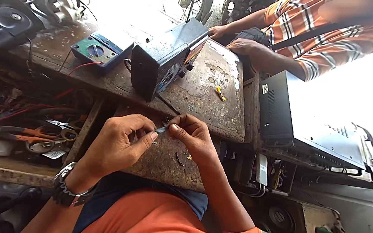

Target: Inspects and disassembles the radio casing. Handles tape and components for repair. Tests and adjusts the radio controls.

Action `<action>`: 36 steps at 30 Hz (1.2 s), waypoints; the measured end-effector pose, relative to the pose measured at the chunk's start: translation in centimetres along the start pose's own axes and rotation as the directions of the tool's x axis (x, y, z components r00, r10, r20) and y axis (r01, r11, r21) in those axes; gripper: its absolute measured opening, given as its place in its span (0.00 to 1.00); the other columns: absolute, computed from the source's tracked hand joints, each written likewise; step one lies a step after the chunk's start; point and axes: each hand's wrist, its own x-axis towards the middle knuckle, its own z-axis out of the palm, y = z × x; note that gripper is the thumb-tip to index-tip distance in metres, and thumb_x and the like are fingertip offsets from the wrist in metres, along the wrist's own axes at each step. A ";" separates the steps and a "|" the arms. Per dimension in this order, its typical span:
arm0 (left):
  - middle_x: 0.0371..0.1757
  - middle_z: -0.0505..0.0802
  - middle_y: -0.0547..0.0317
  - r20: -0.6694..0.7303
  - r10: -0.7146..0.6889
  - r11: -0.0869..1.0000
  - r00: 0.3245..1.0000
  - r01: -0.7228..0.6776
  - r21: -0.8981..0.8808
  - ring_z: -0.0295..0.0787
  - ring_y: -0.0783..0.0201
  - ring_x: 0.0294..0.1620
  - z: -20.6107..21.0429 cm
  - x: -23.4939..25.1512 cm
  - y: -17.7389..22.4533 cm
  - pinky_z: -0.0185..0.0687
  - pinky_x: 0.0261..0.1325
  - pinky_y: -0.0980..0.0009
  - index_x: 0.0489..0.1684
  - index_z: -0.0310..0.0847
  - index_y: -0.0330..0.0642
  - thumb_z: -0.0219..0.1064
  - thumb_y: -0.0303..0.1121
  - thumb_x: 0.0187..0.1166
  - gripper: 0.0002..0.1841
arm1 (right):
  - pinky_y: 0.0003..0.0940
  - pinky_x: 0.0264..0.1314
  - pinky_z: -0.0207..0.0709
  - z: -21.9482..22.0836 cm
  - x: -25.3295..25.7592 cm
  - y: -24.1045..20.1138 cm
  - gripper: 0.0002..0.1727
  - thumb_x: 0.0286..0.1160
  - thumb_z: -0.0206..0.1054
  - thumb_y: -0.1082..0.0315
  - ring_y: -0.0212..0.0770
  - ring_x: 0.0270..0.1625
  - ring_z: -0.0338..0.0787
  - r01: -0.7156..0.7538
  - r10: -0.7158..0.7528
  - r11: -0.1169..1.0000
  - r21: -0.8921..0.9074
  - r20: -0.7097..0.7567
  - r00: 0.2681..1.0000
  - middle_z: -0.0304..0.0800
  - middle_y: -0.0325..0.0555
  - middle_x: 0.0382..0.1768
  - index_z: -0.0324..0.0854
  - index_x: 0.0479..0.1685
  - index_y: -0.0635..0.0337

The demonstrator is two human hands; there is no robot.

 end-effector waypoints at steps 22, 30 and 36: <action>0.49 0.84 0.53 -0.213 -0.118 0.890 0.970 0.198 0.411 0.77 0.52 0.62 -3.6 14.6 3.5 0.71 0.62 0.52 0.31 0.85 0.47 0.57 0.45 0.82 0.16 | 0.29 0.43 0.87 -2.4 16.3 -9.9 0.07 0.80 0.70 0.63 0.29 0.38 0.92 0.301 -0.359 0.649 -0.699 0.068 0.931 0.92 0.38 0.35 0.86 0.42 0.58; 0.46 0.83 0.53 -0.198 -0.213 0.848 0.957 0.282 0.450 0.75 0.50 0.61 -3.5 16.1 2.6 0.70 0.58 0.50 0.20 0.82 0.48 0.57 0.42 0.77 0.16 | 0.33 0.45 0.89 -3.7 17.7 -8.4 0.08 0.75 0.75 0.62 0.33 0.41 0.92 0.221 -0.253 0.763 -0.608 0.034 0.967 0.92 0.42 0.41 0.90 0.39 0.58; 0.50 0.86 0.50 -0.204 -0.197 0.868 0.959 0.267 0.418 0.77 0.47 0.61 -3.2 14.9 3.2 0.71 0.57 0.46 0.20 0.82 0.45 0.59 0.38 0.80 0.16 | 0.33 0.47 0.86 -4.3 18.2 -7.9 0.08 0.68 0.80 0.61 0.35 0.48 0.90 0.234 -0.234 0.793 -0.563 0.073 0.969 0.90 0.44 0.48 0.93 0.34 0.55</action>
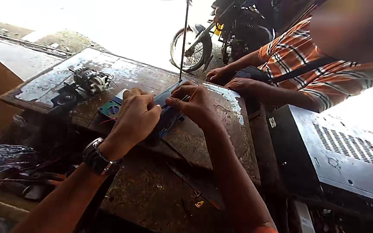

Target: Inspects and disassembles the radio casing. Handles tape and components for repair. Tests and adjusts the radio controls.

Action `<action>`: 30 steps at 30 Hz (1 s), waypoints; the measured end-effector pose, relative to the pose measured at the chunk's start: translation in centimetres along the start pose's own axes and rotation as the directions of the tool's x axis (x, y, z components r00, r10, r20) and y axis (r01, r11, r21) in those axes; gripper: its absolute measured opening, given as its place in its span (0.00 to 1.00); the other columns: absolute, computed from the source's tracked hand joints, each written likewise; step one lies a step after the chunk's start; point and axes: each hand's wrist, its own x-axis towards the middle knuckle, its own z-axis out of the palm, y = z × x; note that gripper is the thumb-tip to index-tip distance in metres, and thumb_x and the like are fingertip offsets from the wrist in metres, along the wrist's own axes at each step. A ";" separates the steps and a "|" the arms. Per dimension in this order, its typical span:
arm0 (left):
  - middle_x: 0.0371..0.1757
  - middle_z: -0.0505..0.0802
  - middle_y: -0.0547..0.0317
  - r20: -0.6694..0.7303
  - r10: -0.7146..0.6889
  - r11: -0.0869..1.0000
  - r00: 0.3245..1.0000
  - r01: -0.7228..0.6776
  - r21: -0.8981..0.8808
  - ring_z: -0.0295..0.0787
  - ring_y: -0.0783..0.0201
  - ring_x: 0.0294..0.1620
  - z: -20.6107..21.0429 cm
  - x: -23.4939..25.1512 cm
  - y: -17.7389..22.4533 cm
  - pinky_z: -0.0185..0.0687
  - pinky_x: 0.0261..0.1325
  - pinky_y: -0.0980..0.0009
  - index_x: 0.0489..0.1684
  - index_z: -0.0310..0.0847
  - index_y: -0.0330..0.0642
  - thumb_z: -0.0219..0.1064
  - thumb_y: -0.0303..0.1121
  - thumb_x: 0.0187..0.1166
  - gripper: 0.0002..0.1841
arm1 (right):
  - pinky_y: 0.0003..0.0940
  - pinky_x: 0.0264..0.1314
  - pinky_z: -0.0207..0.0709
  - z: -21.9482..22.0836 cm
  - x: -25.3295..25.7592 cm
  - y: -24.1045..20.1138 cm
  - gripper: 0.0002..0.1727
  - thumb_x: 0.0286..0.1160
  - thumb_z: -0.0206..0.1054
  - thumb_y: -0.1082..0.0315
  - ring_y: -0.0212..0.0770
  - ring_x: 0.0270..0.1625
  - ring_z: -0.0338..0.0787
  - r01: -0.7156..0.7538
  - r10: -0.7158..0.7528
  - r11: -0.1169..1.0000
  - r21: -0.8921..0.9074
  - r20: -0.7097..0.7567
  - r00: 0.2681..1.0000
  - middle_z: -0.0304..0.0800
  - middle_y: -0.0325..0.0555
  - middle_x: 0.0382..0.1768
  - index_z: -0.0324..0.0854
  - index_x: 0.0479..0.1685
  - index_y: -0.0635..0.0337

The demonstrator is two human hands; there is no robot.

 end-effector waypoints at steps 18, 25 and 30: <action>0.54 0.84 0.50 0.002 -0.037 0.997 0.999 0.037 0.072 0.76 0.47 0.59 0.5 -0.5 0.6 0.71 0.51 0.47 0.11 0.77 0.46 0.58 0.39 0.77 0.19 | 0.33 0.49 0.84 -0.2 0.3 0.2 0.07 0.65 0.83 0.59 0.34 0.51 0.88 -0.029 0.031 0.999 -0.031 0.048 0.998 0.89 0.40 0.49 0.94 0.29 0.51; 0.54 0.83 0.48 0.011 -0.010 0.997 1.000 0.009 0.083 0.76 0.45 0.58 0.6 -0.5 0.5 0.71 0.49 0.46 0.11 0.76 0.45 0.57 0.38 0.77 0.19 | 0.35 0.51 0.84 0.1 0.1 0.4 0.07 0.65 0.82 0.60 0.35 0.53 0.88 0.009 -0.007 0.998 -0.054 0.034 0.999 0.90 0.41 0.50 0.94 0.28 0.52; 0.52 0.83 0.48 0.018 -0.002 0.996 1.000 0.001 0.093 0.76 0.46 0.56 0.5 -0.4 0.5 0.70 0.48 0.48 0.10 0.75 0.45 0.58 0.36 0.77 0.19 | 0.35 0.53 0.83 0.2 0.0 0.4 0.07 0.65 0.82 0.59 0.35 0.54 0.87 0.006 -0.004 0.998 -0.067 0.023 1.000 0.89 0.40 0.50 0.94 0.29 0.51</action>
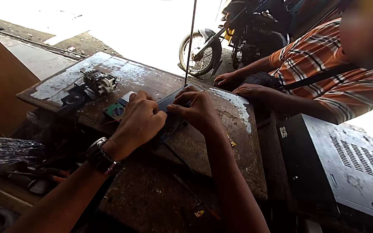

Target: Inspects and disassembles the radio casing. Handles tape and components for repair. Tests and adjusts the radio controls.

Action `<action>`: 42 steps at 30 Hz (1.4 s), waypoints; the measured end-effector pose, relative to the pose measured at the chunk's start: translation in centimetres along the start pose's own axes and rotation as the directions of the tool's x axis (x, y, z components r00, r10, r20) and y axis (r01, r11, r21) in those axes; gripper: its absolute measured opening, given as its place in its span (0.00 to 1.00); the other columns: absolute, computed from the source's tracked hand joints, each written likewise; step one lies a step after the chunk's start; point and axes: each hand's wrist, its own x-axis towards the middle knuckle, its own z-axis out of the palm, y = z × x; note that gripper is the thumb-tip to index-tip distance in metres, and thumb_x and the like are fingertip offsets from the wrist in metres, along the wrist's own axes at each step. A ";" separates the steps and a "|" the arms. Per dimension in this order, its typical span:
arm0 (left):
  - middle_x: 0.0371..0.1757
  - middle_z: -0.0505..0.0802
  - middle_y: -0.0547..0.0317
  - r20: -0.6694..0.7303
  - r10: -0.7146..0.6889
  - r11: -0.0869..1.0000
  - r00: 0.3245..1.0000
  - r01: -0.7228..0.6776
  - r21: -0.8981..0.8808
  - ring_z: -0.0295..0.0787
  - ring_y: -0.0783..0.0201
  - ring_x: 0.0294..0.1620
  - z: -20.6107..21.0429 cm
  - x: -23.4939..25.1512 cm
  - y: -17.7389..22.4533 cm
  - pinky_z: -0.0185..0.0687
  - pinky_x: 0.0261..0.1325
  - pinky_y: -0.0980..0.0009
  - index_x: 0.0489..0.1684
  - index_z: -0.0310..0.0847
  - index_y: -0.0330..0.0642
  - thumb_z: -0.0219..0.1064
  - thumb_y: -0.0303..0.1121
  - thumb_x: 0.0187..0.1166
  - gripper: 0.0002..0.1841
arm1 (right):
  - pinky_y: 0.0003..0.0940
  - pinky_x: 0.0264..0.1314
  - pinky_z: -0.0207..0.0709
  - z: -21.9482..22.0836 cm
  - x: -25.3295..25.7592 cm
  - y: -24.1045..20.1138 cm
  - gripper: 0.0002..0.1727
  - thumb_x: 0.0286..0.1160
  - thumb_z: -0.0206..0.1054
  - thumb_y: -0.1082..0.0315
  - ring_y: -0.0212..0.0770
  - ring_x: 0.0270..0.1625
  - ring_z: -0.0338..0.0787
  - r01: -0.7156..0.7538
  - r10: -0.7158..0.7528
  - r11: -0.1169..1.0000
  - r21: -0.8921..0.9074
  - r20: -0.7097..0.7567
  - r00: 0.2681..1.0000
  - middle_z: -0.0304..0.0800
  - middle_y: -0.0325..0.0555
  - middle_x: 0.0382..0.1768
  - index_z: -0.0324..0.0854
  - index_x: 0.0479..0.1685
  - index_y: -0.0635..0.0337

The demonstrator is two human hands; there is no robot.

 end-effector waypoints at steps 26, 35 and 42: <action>0.83 0.78 0.59 -0.228 0.384 0.911 0.895 -0.408 -0.065 0.64 0.55 0.88 2.9 -3.6 -5.3 0.60 0.88 0.52 0.73 0.84 0.48 0.55 0.42 0.85 0.23 | 0.31 0.40 0.89 0.0 0.2 0.9 0.15 0.63 0.80 0.77 0.36 0.39 0.92 0.025 -0.009 0.986 0.166 -0.098 0.995 0.92 0.46 0.40 0.83 0.47 0.62; 0.80 0.82 0.52 -0.270 0.479 0.873 0.835 -0.485 0.052 0.65 0.47 0.89 4.0 -3.7 -5.8 0.61 0.90 0.53 0.73 0.84 0.44 0.56 0.42 0.88 0.22 | 0.47 0.75 0.71 2.3 -4.7 -0.6 0.18 0.78 0.58 0.67 0.50 0.74 0.75 0.388 -0.464 0.848 -0.360 -0.151 0.873 0.81 0.52 0.71 0.94 0.55 0.55; 0.80 0.82 0.49 -0.255 0.490 0.869 0.834 -0.490 0.068 0.65 0.46 0.88 3.7 -3.8 -5.7 0.62 0.89 0.53 0.64 0.88 0.41 0.56 0.42 0.88 0.20 | 0.53 0.80 0.59 2.9 -5.8 2.3 0.26 0.86 0.47 0.52 0.53 0.80 0.68 0.339 -0.485 0.796 -0.501 -0.194 0.852 0.75 0.52 0.79 0.94 0.59 0.43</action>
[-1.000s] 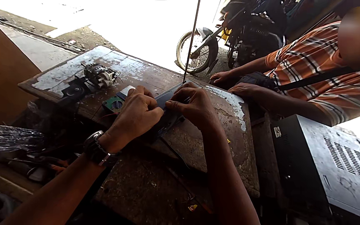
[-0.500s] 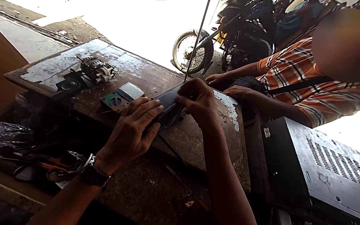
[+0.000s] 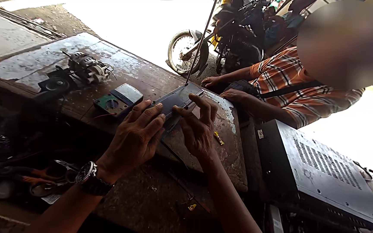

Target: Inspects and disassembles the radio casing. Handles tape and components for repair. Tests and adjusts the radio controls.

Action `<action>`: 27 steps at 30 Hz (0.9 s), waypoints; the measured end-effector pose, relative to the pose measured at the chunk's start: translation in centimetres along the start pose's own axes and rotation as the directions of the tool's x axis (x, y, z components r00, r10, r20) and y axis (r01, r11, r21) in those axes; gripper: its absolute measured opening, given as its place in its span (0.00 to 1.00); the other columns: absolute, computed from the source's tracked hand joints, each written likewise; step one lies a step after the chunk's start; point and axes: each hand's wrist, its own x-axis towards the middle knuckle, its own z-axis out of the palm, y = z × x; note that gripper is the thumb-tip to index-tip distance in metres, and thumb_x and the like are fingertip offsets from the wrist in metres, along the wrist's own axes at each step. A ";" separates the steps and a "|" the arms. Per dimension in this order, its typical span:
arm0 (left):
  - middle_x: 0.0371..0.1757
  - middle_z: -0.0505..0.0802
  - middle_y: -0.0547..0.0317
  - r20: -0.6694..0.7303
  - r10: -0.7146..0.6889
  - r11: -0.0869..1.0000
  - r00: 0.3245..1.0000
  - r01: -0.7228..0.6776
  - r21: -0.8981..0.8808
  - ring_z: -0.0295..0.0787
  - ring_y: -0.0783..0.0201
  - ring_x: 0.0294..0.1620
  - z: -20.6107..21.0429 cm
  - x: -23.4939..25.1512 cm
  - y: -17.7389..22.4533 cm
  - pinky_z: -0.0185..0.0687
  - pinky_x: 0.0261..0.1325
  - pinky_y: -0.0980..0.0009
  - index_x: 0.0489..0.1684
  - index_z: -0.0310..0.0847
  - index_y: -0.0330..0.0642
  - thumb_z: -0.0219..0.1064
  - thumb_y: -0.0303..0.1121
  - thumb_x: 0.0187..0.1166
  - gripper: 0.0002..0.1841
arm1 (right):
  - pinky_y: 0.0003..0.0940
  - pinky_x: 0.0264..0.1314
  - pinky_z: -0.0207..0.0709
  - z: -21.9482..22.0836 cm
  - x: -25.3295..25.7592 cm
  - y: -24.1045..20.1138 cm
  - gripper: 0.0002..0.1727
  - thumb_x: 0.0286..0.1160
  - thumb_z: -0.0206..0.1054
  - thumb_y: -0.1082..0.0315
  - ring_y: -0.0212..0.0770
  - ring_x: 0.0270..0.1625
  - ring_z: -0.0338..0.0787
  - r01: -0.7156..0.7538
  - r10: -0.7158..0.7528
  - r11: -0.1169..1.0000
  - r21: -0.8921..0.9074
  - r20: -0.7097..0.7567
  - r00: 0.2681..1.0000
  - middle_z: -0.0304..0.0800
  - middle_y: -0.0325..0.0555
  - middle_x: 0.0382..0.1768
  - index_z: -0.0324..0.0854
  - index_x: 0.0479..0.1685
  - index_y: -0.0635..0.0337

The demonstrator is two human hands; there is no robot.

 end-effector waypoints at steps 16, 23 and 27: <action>0.76 0.84 0.45 -0.104 -0.015 0.991 0.994 0.001 -0.130 0.71 0.46 0.85 0.3 -0.1 -0.2 0.69 0.85 0.53 0.56 0.81 0.35 0.65 0.41 0.83 0.18 | 0.56 0.90 0.46 -0.6 0.2 -4.1 0.23 0.86 0.53 0.51 0.54 0.88 0.59 0.080 -0.085 0.992 0.094 0.056 0.995 0.74 0.49 0.82 0.95 0.57 0.43; 0.74 0.85 0.48 -0.106 -0.033 0.989 0.994 0.017 -0.149 0.72 0.49 0.83 0.2 -0.3 -0.5 0.69 0.85 0.55 0.76 0.71 0.34 0.71 0.44 0.79 0.31 | 0.56 0.87 0.48 -0.1 0.6 -0.2 0.27 0.90 0.47 0.46 0.55 0.87 0.58 0.025 -0.026 0.999 0.046 0.005 1.000 0.69 0.53 0.83 0.96 0.53 0.40; 0.74 0.85 0.48 -0.082 -0.049 0.991 0.995 0.039 -0.125 0.72 0.49 0.84 0.0 -0.3 -0.3 0.68 0.86 0.56 0.76 0.71 0.34 0.72 0.43 0.78 0.31 | 0.56 0.88 0.50 0.1 0.4 0.8 0.28 0.90 0.45 0.47 0.57 0.88 0.58 -0.028 0.028 0.999 -0.023 -0.017 0.999 0.66 0.55 0.85 0.95 0.55 0.42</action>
